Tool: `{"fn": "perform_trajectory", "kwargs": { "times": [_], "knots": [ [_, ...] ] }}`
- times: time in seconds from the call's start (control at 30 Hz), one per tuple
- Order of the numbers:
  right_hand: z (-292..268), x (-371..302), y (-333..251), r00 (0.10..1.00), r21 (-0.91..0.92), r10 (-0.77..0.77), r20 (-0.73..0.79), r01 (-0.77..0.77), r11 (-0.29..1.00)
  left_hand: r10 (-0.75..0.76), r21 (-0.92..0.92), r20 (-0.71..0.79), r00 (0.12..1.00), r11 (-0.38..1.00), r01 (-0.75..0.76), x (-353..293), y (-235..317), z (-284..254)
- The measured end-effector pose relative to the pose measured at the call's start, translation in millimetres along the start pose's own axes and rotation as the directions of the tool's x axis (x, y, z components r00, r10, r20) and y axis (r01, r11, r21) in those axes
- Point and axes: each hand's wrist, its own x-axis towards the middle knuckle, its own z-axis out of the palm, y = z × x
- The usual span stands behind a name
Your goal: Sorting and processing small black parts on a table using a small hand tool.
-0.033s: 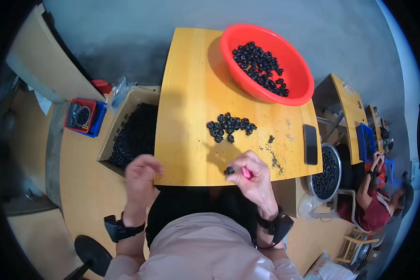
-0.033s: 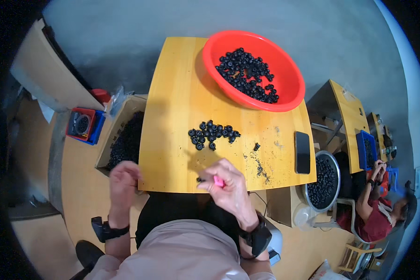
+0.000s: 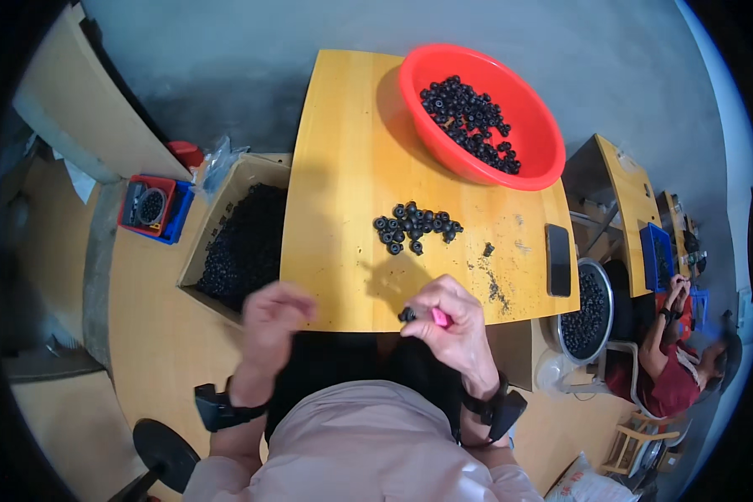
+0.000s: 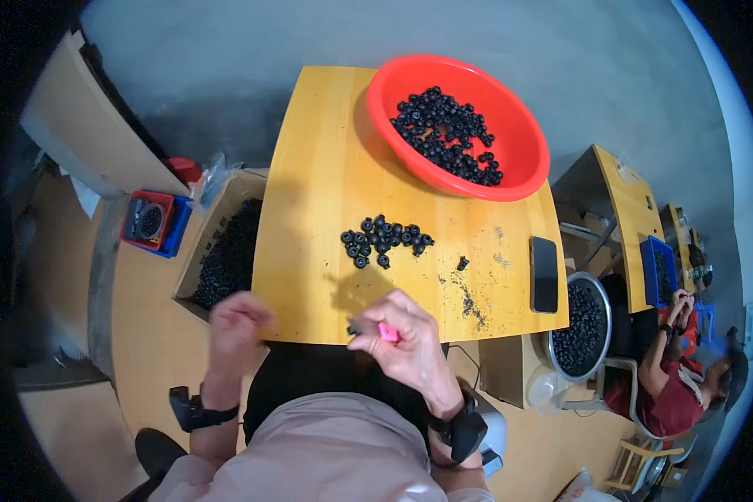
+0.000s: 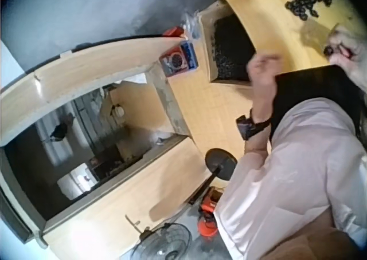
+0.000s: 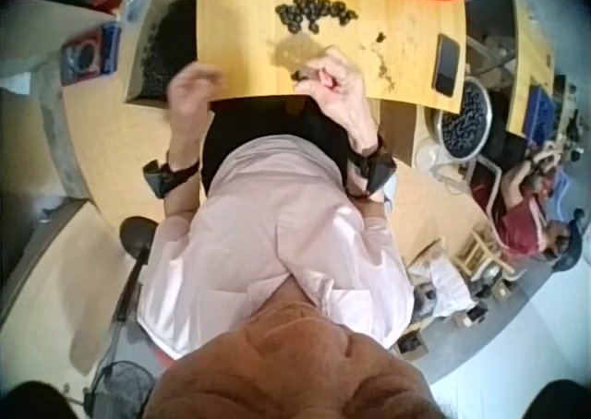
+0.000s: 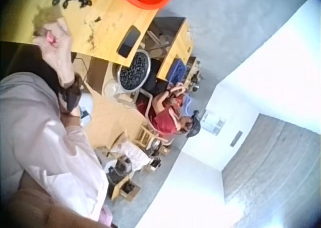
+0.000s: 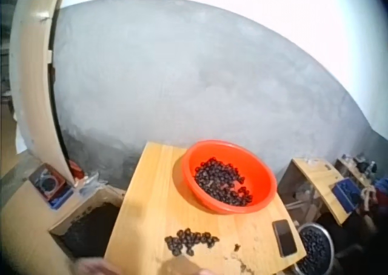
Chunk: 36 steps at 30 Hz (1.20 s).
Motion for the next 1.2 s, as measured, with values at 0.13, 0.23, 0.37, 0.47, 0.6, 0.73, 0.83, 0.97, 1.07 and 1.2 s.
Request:
{"fn": "perform_trajectory", "kwargs": {
  "times": [0.13, 0.23, 0.37, 0.47, 0.6, 0.73, 0.83, 0.97, 1.07, 1.2],
  "knots": [
    [4, -13, -27, 0.993, 0.01, -0.069, 0.099, 0.069, 0.998, -0.185, -0.063, 0.281, 0.942, 0.976, 0.211, 2, -2, 68],
    [0, -28, -27, 0.998, 0.078, -0.058, 0.018, 0.056, 0.995, -0.254, -0.211, 0.363, 0.896, 0.915, 0.345, -2, -7, 86],
    [-5, -42, -24, 0.998, 0.22, -0.044, -0.041, 0.053, 0.974, -0.306, -0.187, 0.423, 0.853, 0.892, 0.412, -4, -18, 93],
    [-8, -48, -27, 0.994, 0.153, -0.066, -0.088, 0.079, 0.985, -0.292, -0.189, 0.43, 0.855, 0.896, 0.401, -6, -17, 101],
    [-12, -54, -25, 0.996, 0.186, -0.069, -0.055, 0.078, 0.979, -0.254, -0.199, 0.425, 0.869, 0.91, 0.363, -9, -20, 106],
    [-14, -58, -25, 0.998, 0.34, 0.011, -0.064, 0.011, 0.94, -0.193, -0.216, 0.411, 0.891, 0.929, 0.301, -13, -23, 115],
    [-18, -61, -20, 0.993, 0.397, 0.061, -0.099, -0.017, 0.917, -0.261, -0.225, 0.441, 0.859, 0.894, 0.387, -13, -21, 120],
    [-22, -69, -25, 0.952, 0.528, 0.177, -0.25, -0.019, 0.849, -0.291, -0.277, 0.419, 0.86, 0.861, 0.426, -13, -27, 127],
    [-22, -78, -25, 0.965, 0.512, 0.141, -0.223, -0.007, 0.859, -0.275, -0.321, 0.415, 0.868, 0.848, 0.422, -13, -31, 128],
    [-21, -88, -22, 0.982, 0.252, 0.039, -0.187, 0.01, 0.968, -0.275, -0.403, 0.398, 0.875, 0.805, 0.436, -14, -32, 129]
  ]
}}
